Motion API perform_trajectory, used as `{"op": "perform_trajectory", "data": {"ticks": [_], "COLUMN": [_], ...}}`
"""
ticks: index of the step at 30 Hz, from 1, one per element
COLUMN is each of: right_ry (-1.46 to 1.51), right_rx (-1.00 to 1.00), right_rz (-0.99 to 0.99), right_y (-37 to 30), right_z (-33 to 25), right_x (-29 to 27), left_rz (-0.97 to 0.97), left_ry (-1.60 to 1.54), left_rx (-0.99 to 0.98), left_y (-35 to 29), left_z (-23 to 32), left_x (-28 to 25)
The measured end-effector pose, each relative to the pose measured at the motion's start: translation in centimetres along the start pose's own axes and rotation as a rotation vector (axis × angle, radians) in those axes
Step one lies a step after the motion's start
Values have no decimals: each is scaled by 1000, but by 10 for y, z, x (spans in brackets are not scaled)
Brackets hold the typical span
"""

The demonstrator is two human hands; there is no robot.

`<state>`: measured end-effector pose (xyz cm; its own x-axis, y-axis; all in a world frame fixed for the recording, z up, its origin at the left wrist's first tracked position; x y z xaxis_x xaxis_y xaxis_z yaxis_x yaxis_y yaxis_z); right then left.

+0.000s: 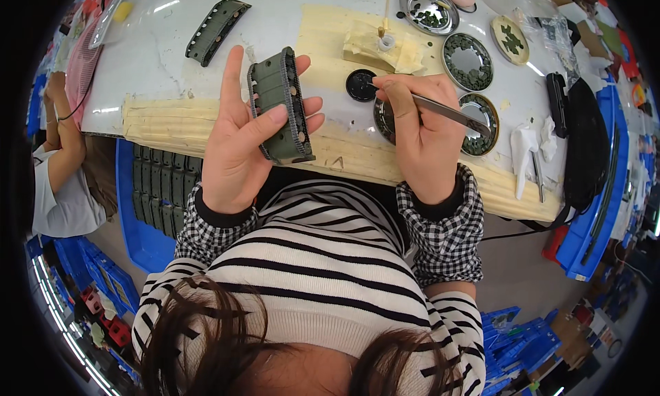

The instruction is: Using a small tool to apply detail or adhesive to green plastic toy components.

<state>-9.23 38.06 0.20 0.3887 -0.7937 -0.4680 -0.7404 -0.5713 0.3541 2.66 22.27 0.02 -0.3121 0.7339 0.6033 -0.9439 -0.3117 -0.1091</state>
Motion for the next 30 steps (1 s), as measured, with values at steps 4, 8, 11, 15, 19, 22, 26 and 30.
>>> {"op": "perform_trajectory", "data": {"ticks": [4,8,11,15,19,22,26,30], "right_ry": [-40,-34,-52,-53,-16,42,234,367], "right_rx": [-34,-30,-27,-35,-136,-266,-305,-189], "right_rz": [14,30,20,19,45,46,-41,-46], "right_y": [4,4,4,4,4,-5,-13,-15], "right_z": [-4,-5,-5,-5,-21,-47,-56,-56], "right_x": [5,6,7,6,-4,-14,-5,4], "left_rz": [60,51,58,92,135,152,158,176], "left_ry": [-106,-207,-232,-215,-198,-313,-396,-383], "left_rx": [-147,-189,-208,-218,-208,-257,-263,-285], "left_y": [3,3,3,0,-2,-2,3,4], "left_z": [-7,-14,-14,-13,-11,-9,-13,-18], "left_x": [-11,-13,-14,-15,-18,-16,-13,-12]}}
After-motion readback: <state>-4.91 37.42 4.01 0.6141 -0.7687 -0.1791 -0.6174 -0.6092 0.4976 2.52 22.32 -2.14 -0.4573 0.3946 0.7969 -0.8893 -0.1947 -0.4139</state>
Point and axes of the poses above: each hand's wrist, its own y-axis towards the middle knuckle, its own x-axis out of the palm, z = x × y, the point moved 5 cm from there along y, towards the middle knuckle, and after that the axes turned 4 degrees about y, right-handed, at the moved point
